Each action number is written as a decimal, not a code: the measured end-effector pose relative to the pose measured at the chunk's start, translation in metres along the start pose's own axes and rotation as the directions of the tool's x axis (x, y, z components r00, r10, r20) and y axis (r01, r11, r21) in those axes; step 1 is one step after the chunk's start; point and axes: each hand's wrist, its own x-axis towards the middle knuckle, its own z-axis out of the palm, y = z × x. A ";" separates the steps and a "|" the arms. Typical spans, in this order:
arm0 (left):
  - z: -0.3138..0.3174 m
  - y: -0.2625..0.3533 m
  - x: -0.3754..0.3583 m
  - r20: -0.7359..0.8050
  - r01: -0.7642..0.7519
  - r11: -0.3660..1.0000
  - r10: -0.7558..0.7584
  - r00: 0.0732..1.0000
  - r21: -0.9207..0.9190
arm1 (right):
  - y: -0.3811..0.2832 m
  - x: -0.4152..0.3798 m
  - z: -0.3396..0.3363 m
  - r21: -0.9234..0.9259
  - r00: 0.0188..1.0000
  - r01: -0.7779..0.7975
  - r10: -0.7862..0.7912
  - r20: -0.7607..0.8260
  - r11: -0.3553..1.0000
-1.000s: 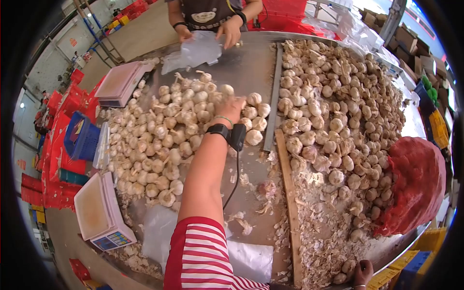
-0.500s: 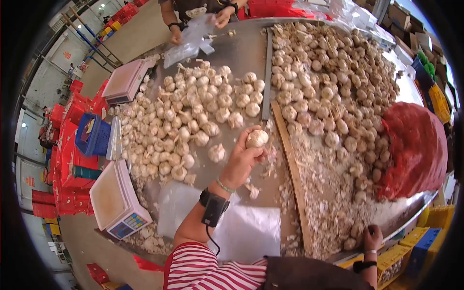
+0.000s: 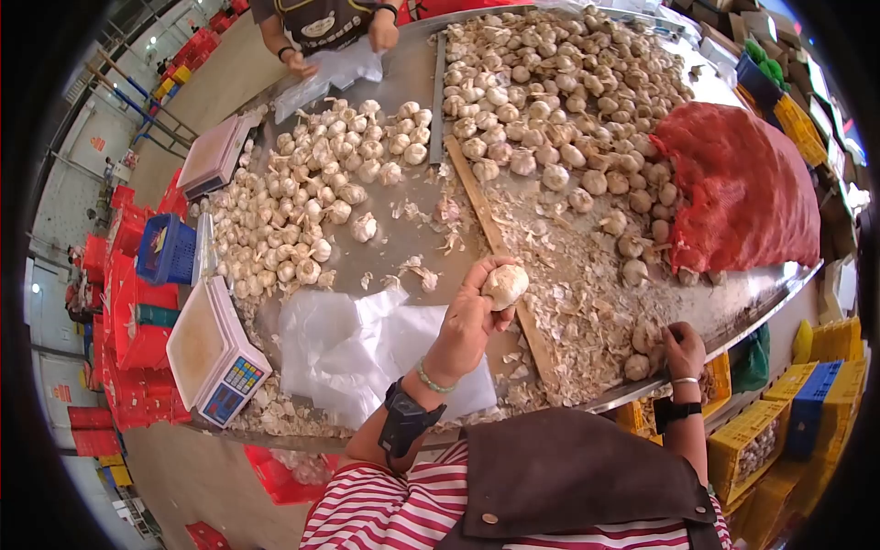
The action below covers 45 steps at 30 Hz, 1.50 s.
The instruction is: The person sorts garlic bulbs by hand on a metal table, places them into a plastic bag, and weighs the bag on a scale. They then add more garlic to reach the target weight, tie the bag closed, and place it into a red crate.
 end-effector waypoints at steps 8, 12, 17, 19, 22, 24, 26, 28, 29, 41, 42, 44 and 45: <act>0.052 -0.058 0.003 -0.027 0.117 0.993 -0.116 0.993 0.023 | 0.004 -0.008 -0.007 0.259 0.999 0.040 -0.039 -0.007 0.965; 0.106 -0.093 0.015 0.177 0.269 0.920 -0.327 0.928 0.286 | -0.019 -0.032 -0.039 0.860 0.827 -0.376 -0.293 0.479 0.343; 0.173 -0.135 0.028 0.478 0.263 0.871 -0.455 0.752 0.415 | -0.009 -0.052 -0.049 0.828 0.785 -0.559 -0.344 0.516 -0.034; 0.171 -0.145 0.043 0.350 0.205 0.788 -0.469 0.811 0.581 | 0.025 -0.048 -0.063 0.838 0.810 -0.545 -0.234 0.538 0.043; 0.123 -0.172 0.083 0.373 -0.195 0.468 -0.325 0.869 0.862 | 0.096 -0.054 -0.081 0.911 0.909 -0.411 0.079 0.408 0.017; 0.109 -0.186 0.097 0.578 -0.545 0.192 -0.273 0.769 0.816 | 0.163 -0.054 -0.091 0.862 0.884 -0.406 0.369 0.286 0.303; 0.113 -0.201 0.099 0.646 -0.623 0.179 -0.291 0.706 0.762 | 0.214 -0.054 -0.105 0.330 0.892 -0.412 0.450 -0.048 0.850; 0.120 -0.215 0.104 0.714 -0.701 0.168 -0.298 0.634 0.693 | 0.208 -0.039 -0.122 -0.224 0.948 -0.217 0.150 -0.281 0.950; 0.121 -0.222 0.106 0.694 -0.691 0.150 -0.331 0.639 0.707 | 0.183 -0.023 -0.130 -0.232 0.950 -0.219 0.153 -0.271 0.948; 0.106 -0.217 0.081 0.637 -0.467 0.447 -0.397 0.661 0.763 | 0.010 0.069 -0.036 -0.133 0.474 0.751 -0.388 0.790 0.647; 0.119 -0.204 0.078 0.558 -0.543 0.246 -0.628 0.542 0.803 | 0.013 0.073 -0.028 -0.080 0.426 0.754 -0.393 0.815 0.651; 0.122 -0.220 0.066 0.573 -0.586 0.186 -0.566 0.593 0.789 | 0.022 0.079 -0.016 -0.063 0.361 0.771 -0.354 0.863 0.633; 0.123 -0.219 0.068 0.608 -0.609 0.218 -0.562 0.561 0.763 | 0.025 0.083 -0.014 -0.089 0.340 0.793 -0.317 0.885 0.602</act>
